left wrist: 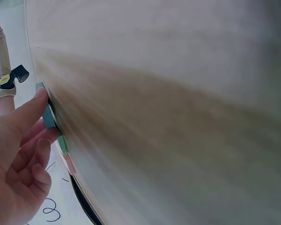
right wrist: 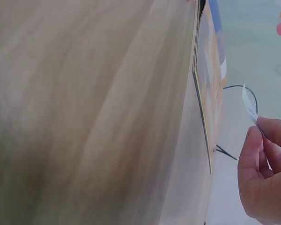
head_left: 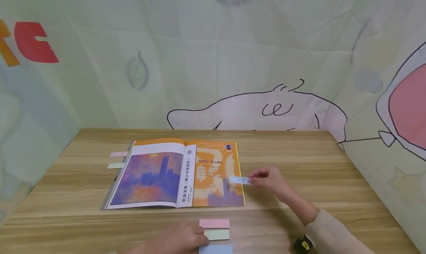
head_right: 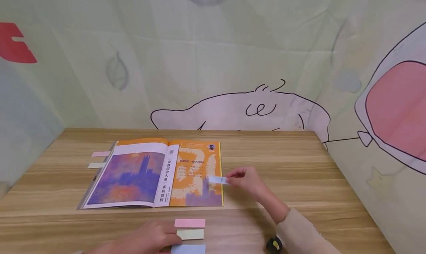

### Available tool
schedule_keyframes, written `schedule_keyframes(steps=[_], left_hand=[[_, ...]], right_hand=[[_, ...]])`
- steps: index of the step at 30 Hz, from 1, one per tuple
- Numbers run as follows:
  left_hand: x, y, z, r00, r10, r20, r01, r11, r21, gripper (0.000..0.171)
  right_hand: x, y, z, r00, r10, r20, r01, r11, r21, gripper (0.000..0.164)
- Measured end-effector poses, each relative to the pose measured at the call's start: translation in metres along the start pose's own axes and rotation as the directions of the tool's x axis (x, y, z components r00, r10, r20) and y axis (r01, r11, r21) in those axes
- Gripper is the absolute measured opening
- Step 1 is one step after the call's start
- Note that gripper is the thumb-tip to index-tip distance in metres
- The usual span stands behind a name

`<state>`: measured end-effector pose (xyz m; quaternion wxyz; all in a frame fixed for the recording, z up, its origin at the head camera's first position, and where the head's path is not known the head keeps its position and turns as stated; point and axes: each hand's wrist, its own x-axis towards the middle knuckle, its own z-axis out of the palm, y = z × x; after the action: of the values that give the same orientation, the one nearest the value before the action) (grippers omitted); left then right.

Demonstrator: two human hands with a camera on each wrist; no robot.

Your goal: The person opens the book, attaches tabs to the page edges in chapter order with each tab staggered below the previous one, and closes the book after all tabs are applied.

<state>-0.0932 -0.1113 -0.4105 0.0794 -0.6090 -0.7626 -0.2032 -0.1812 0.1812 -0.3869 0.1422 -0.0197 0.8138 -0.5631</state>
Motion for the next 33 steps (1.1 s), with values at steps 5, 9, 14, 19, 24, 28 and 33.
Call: schedule_keyframes(steps=[5, 9, 14, 19, 24, 28, 33], left_hand=[[0.000, 0.001, 0.001, 0.999, -0.030, 0.012, 0.031, 0.998, -0.055, 0.010], [0.000, 0.003, -0.001, 0.999, -0.050, 0.007, 0.050, 0.993, -0.106, 0.008], [0.003, 0.003, -0.003, 0.998, -0.057, 0.029, 0.059, 0.994, -0.093, 0.009], [0.008, 0.002, -0.011, 0.996, -0.078, 0.038, 0.081, 0.994, -0.076, 0.004], [0.017, -0.002, -0.023, 0.989, -0.136, -0.057, 0.141, 0.985, 0.097, 0.017], [0.030, -0.009, -0.033, 0.967, -0.254, 0.012, 0.246, 0.947, 0.208, 0.035], [0.052, -0.025, -0.038, 0.912, -0.376, 0.165, 0.326, 0.908, 0.264, 0.050]], right_hand=[[0.009, 0.003, -0.002, 0.999, 0.012, -0.031, -0.013, 0.999, -0.032, 0.017], [0.017, 0.005, -0.005, 1.000, -0.012, -0.026, 0.010, 0.998, -0.067, 0.015], [0.025, 0.007, -0.008, 1.000, -0.018, -0.019, 0.017, 0.997, -0.071, 0.016], [0.032, 0.009, -0.010, 1.000, -0.010, -0.007, 0.010, 0.996, -0.086, 0.016], [0.037, 0.008, -0.011, 1.000, 0.018, -0.001, -0.018, 0.994, -0.109, 0.015], [0.039, 0.007, -0.011, 1.000, 0.018, 0.009, -0.017, 0.992, -0.127, 0.015], [0.043, 0.008, -0.011, 1.000, 0.013, 0.018, -0.011, 0.992, -0.122, 0.017]])
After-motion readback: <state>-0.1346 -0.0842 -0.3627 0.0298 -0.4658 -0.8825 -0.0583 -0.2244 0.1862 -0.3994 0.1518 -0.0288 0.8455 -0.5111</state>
